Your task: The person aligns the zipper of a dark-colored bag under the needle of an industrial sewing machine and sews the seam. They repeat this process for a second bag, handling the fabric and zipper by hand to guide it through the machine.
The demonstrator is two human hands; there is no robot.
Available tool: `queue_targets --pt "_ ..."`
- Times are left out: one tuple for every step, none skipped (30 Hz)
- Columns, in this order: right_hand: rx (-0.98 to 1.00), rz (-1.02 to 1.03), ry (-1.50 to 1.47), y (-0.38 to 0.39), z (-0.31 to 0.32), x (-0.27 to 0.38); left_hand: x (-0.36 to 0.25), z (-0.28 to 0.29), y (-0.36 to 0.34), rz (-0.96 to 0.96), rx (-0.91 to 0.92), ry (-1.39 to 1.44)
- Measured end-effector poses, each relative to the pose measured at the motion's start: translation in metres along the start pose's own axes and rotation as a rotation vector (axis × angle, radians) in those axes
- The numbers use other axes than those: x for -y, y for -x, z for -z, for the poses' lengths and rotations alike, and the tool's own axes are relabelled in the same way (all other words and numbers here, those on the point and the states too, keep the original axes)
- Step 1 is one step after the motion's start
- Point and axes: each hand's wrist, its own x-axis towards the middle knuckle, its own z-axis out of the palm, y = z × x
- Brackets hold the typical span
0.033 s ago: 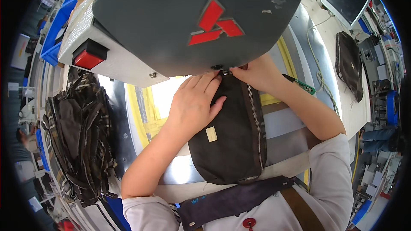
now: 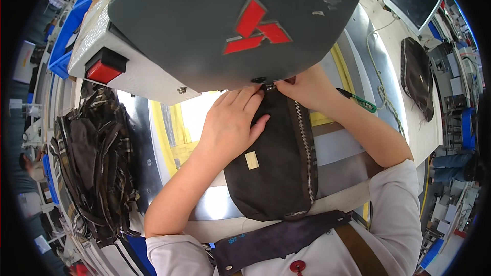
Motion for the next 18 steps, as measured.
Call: queue_targets --pt "0.001 0.004 0.022 0.001 0.000 0.002 0.001 0.001 0.000 -0.002 0.002 0.000" --pt "-0.017 0.070 0.058 0.003 -0.002 0.002 0.001 0.001 0.000 -0.004 0.003 0.000" --pt "-0.035 0.137 0.092 0.004 -0.003 0.001 0.001 0.001 0.000 0.001 0.007 0.002" --pt "-0.055 0.203 0.128 0.005 -0.004 0.000 0.000 0.001 0.000 0.005 0.009 0.005" --pt "-0.078 0.329 0.219 0.005 -0.004 -0.002 0.000 0.001 0.000 0.009 0.012 0.008" --pt "-0.102 0.455 0.309 0.006 -0.004 -0.006 -0.001 0.001 0.000 0.006 0.009 0.009" --pt "-0.124 0.581 0.400 0.006 -0.004 -0.008 0.000 0.001 0.000 0.005 0.006 0.011" --pt "-0.121 0.605 0.443 0.008 -0.003 -0.009 0.000 0.001 0.000 0.003 0.003 0.013" --pt "-0.119 0.627 0.487 0.010 -0.002 -0.009 0.000 0.000 0.000 0.011 0.005 0.024" --pt "-0.117 0.653 0.532 0.010 0.000 -0.008 -0.001 0.000 0.000 0.018 0.004 0.032" --pt "-0.120 0.663 0.551 0.010 0.001 -0.005 -0.001 0.000 0.001 0.025 0.004 0.041" --pt "-0.122 0.673 0.571 0.010 0.002 -0.003 -0.001 0.000 0.001 0.026 0.005 0.040" --pt "-0.126 0.681 0.590 0.010 0.002 -0.001 0.000 0.000 0.001 0.027 0.008 0.040" --pt "-0.139 0.707 0.589 0.009 0.002 0.000 0.000 0.000 0.001 0.027 0.010 0.039" --pt "-0.152 0.733 0.587 0.008 0.001 0.001 0.001 0.000 0.000 0.007 0.006 0.040" --pt "-0.166 0.759 0.586 0.008 0.002 0.002 0.003 0.001 -0.001 -0.013 0.002 0.041" --pt "-0.157 0.759 0.590 0.007 0.002 0.002 0.004 0.001 -0.002 -0.033 -0.002 0.041" --pt "-0.148 0.760 0.594 0.007 0.002 0.002 0.005 0.001 -0.002 -0.032 0.010 0.043"
